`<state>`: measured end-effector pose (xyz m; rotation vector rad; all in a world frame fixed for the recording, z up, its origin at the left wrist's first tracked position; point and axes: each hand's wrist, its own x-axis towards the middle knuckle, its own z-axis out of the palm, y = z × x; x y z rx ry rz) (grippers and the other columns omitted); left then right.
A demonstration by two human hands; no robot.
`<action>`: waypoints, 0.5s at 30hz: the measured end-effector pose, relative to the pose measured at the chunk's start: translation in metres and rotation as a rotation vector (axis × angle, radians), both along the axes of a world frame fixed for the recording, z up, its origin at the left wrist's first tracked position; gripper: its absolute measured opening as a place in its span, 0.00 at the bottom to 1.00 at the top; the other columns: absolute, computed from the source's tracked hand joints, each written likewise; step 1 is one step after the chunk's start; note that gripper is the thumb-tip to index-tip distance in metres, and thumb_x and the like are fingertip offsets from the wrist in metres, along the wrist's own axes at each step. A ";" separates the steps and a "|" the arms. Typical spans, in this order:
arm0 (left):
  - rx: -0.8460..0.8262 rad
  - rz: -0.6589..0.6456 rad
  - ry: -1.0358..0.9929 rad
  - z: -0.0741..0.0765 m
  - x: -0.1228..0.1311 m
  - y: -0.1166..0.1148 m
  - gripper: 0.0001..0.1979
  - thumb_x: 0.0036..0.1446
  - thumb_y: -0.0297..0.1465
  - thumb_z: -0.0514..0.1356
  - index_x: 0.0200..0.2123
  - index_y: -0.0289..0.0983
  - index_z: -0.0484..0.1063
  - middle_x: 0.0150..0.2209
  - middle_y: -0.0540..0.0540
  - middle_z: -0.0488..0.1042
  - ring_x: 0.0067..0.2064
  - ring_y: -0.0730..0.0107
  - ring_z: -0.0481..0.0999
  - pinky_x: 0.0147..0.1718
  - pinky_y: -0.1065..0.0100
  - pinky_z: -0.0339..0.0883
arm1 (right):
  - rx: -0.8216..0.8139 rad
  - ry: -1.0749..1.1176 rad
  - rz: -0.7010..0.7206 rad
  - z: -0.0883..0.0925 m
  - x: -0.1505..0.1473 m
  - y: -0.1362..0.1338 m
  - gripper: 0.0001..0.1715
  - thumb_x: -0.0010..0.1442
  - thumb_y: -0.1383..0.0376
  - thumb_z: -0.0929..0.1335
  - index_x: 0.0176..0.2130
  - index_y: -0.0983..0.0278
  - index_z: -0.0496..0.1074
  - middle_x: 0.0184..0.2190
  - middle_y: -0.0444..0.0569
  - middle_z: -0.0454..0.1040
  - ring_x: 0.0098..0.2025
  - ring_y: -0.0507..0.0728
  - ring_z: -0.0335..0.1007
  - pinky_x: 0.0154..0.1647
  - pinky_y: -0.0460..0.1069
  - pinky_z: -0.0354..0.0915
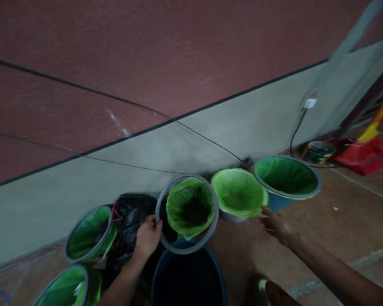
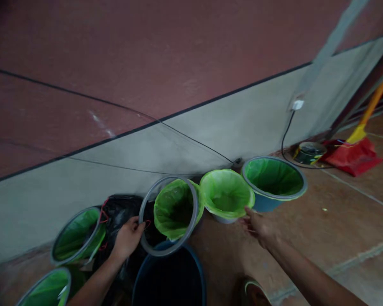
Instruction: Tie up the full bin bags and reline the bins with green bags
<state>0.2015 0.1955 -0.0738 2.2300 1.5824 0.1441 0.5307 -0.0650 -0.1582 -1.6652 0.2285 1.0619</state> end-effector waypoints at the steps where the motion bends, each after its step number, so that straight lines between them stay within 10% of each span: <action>1: -0.004 -0.002 -0.012 0.005 -0.006 -0.010 0.14 0.61 0.33 0.54 0.47 0.35 0.71 0.37 0.44 0.80 0.40 0.65 0.80 0.41 0.70 0.67 | 0.074 0.019 0.146 0.016 -0.017 0.006 0.28 0.61 0.45 0.65 0.48 0.65 0.69 0.32 0.52 0.76 0.27 0.52 0.69 0.29 0.46 0.65; 8: -0.045 0.160 0.035 0.023 -0.058 -0.093 0.14 0.62 0.32 0.54 0.49 0.35 0.71 0.37 0.43 0.81 0.40 0.65 0.80 0.39 0.69 0.64 | 0.257 -0.010 0.681 0.121 -0.114 0.058 0.31 0.61 0.41 0.63 0.48 0.63 0.67 0.35 0.51 0.78 0.30 0.53 0.74 0.25 0.45 0.66; 15: -0.139 0.325 -0.016 -0.004 -0.117 -0.158 0.15 0.62 0.35 0.54 0.49 0.35 0.71 0.39 0.41 0.81 0.42 0.61 0.80 0.38 0.67 0.65 | -0.060 -0.702 1.006 0.107 -0.166 0.047 0.09 0.62 0.64 0.65 0.43 0.64 0.64 0.32 0.48 0.76 0.28 0.52 0.71 0.27 0.46 0.63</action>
